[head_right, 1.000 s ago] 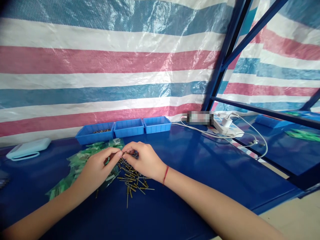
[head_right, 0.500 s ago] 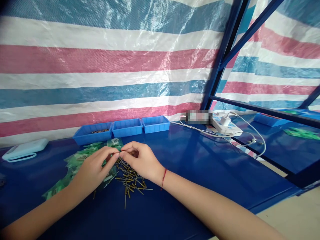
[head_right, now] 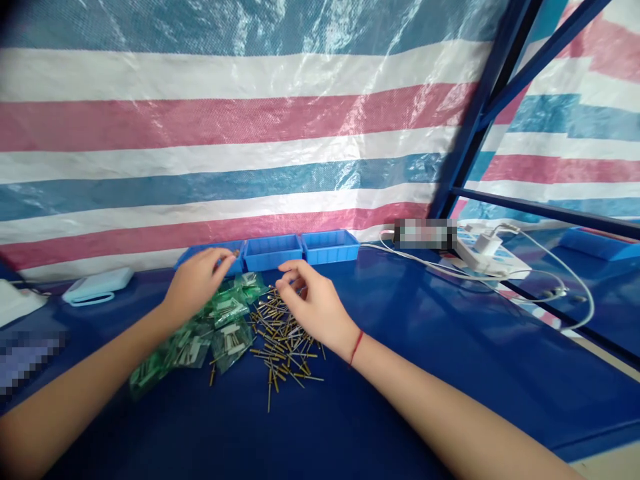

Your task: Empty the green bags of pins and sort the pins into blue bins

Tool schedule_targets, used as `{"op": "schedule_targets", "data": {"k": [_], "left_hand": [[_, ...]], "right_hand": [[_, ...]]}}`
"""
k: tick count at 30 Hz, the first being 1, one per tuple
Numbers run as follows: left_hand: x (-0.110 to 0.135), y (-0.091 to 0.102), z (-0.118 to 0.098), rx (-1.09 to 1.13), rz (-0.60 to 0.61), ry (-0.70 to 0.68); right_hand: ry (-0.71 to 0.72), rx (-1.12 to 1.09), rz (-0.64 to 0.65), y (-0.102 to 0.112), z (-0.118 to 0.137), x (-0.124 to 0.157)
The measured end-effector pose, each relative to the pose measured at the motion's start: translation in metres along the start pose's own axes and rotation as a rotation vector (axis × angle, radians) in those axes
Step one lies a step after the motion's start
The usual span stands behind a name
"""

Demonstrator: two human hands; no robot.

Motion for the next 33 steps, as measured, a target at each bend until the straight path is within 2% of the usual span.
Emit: {"op": "schedule_targets", "data": {"k": [3,5,8,11,14,17,21,25,33], "left_hand": [[-0.018,-0.007,0.034,-0.074,0.06,0.06],[-0.021,-0.009,0.041,-0.09,0.085,0.059],[-0.01,-0.008,0.024,-0.061,0.122,-0.007],[0.015,-0.004,-0.013,0.082,0.122,-0.171],[0.038,0.005,-0.044,0.177,0.062,-0.299],[0.049,0.011,-0.059,0.2,-0.004,-0.362],[0.052,0.015,-0.066,0.228,-0.028,-0.401],[0.056,0.014,-0.066,0.272,0.0,-0.395],[0.058,0.016,-0.067,0.342,-0.018,-0.359]], "right_hand": [[-0.068,-0.001,-0.037,0.007,-0.013,-0.011],[-0.096,0.055,-0.036,0.01,-0.021,-0.016],[-0.092,0.221,-0.004,0.011,-0.029,-0.021],[0.056,0.439,0.022,0.005,-0.033,-0.023],[0.252,0.569,0.106,-0.013,-0.034,-0.025],[0.326,0.621,0.205,-0.034,-0.036,-0.028],[0.313,0.663,0.258,-0.047,-0.037,-0.031],[0.283,0.683,0.212,-0.043,-0.035,-0.031],[0.236,0.637,0.161,-0.038,-0.034,-0.031]]}}
Point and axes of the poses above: each hand's wrist, its own x-axis away from the middle knuckle, its own y-axis out of the back of the hand, z = x × y, the point moved 5 cm from there along -x, towards the middle knuckle, and after that the axes turned 13 degrees about -y, right-handed, at the moved point
